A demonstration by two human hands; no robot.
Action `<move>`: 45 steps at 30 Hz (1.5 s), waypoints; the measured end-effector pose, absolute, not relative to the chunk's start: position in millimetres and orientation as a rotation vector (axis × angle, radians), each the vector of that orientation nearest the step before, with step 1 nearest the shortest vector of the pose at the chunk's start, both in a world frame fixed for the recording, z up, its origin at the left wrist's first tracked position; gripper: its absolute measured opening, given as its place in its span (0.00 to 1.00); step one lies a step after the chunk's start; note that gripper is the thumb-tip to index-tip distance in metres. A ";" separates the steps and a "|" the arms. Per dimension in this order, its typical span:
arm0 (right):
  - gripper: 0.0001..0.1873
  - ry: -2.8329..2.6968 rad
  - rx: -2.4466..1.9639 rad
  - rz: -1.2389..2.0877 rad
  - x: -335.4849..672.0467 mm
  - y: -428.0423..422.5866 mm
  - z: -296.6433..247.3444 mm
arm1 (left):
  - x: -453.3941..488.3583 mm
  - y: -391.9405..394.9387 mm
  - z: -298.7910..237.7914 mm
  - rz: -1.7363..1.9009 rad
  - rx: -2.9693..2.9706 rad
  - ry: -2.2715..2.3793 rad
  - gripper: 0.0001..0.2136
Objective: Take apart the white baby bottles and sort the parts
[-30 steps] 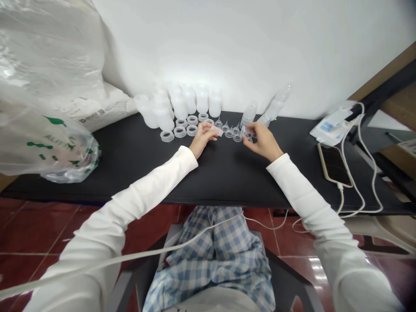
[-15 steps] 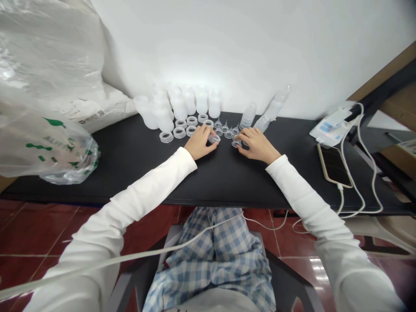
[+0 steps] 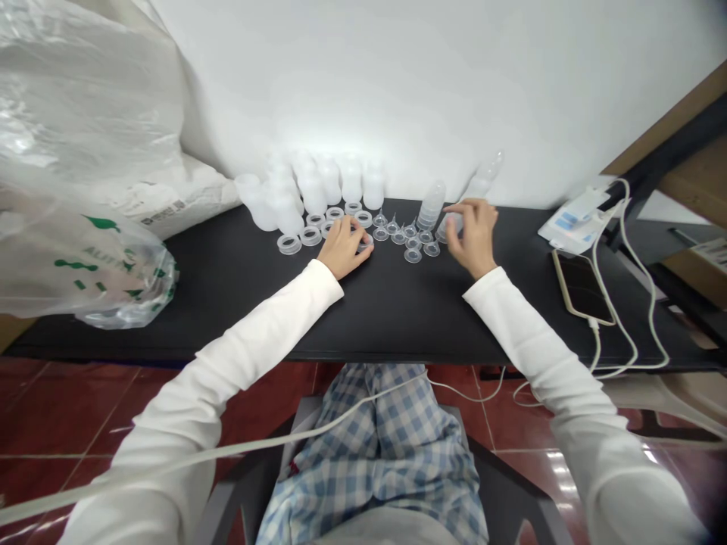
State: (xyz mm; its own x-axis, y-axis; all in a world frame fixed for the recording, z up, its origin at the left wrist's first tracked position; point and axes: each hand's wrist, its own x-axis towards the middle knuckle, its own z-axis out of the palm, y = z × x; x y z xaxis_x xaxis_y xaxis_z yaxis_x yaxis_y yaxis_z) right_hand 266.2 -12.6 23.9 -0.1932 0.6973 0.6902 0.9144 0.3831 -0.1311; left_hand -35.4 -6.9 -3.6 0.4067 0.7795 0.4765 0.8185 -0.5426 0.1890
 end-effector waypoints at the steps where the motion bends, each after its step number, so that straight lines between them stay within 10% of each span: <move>1: 0.21 -1.860 -1.408 -0.431 275.3 -7.2 23.3 | -35.8 -5.3 -5.6 -0.816 -2.571 -1.463 0.08; 21: 0.35 -1.832 -1.760 -0.330 338.8 65.4 1.8 | -35.6 8.3 -29.5 -1.279 -2.559 -1.510 0.10; 45: 0.24 -1.531 -1.744 -0.195 357.5 73.7 -14.2 | -32.0 3.5 -22.4 -1.360 -2.576 -1.511 0.06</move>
